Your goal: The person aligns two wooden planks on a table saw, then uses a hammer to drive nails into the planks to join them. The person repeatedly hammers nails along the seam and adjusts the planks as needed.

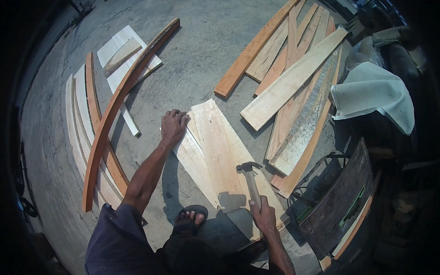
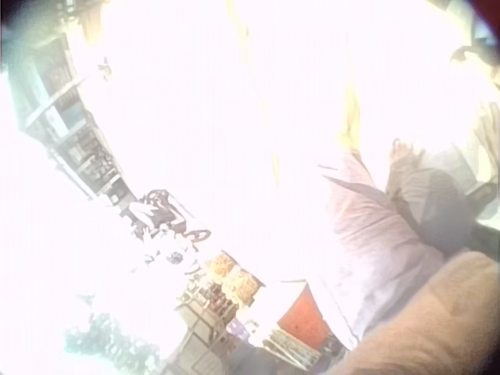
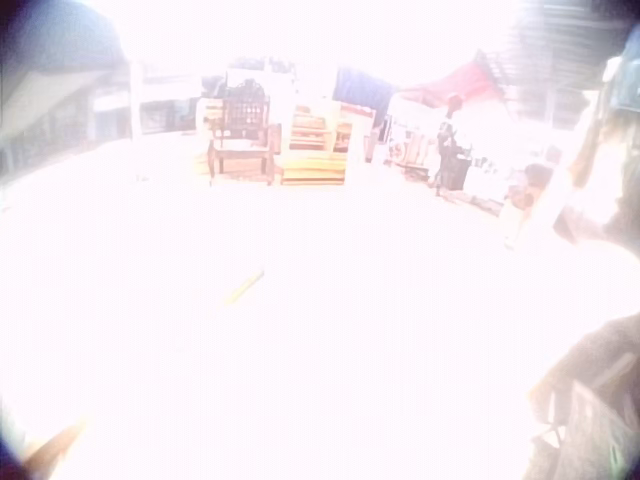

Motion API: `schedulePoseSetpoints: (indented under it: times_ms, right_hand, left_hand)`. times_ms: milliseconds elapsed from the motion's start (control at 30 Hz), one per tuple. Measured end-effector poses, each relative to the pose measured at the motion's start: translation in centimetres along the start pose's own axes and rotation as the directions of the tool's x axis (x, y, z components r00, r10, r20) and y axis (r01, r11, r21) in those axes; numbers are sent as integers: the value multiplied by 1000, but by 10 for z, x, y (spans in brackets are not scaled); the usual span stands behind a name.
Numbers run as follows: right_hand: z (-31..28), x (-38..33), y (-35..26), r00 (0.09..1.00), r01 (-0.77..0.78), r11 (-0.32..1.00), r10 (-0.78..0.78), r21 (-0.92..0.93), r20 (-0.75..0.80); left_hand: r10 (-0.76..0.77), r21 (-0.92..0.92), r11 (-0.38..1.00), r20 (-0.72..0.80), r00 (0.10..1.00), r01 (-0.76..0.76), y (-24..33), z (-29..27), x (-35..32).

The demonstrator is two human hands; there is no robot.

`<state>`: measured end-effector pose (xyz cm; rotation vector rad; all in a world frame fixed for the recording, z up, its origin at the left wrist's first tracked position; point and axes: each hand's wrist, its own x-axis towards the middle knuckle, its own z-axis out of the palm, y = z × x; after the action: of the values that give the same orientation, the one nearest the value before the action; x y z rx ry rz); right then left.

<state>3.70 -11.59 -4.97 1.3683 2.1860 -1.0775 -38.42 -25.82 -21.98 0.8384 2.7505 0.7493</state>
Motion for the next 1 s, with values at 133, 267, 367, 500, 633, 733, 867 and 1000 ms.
schedulePoseSetpoints:
  times_ms: [133, 267, 367, 500, 633, 733, 867, 1000]
  right_hand:
    - [-6, 11, -9, 999, 6, 1000, -6, -19, -41]
    - [-8, 50, -29, 990, -117, 992, 112, -52, -88]
    - [-18, 67, -38, 973, -229, 973, 229, -9, 3]
    - [-18, 61, -35, 991, -115, 991, 110, -66, -75]
    - [-3, 36, -23, 984, -125, 992, 126, 17, -126]
    - [-8, 10, -12, 988, -101, 991, 109, 83, -105]
    - [-16, -17, -4, 978, 56, 998, -55, -1, -199]
    - [-20, -26, -7, 981, 59, 998, -57, 2, -187]
  left_hand:
    - [29, 83, 996, -5, 1000, -28, 4, 1, 3]
    - [5, 67, 998, 36, 999, -7, 2, 1, 7]
    - [13, 59, 998, 34, 999, -15, -2, 3, 6]
    - [14, 74, 997, 31, 999, -16, -4, 6, 10]
    - [188, 134, 977, -194, 963, -164, -10, 0, -11]
    - [120, 24, 993, -227, 966, -118, -27, -22, -70]
    - [-99, 9, 995, -113, 989, 100, -61, -58, -197]
    - [-290, 165, 944, -5, 957, 286, -80, -72, -281]
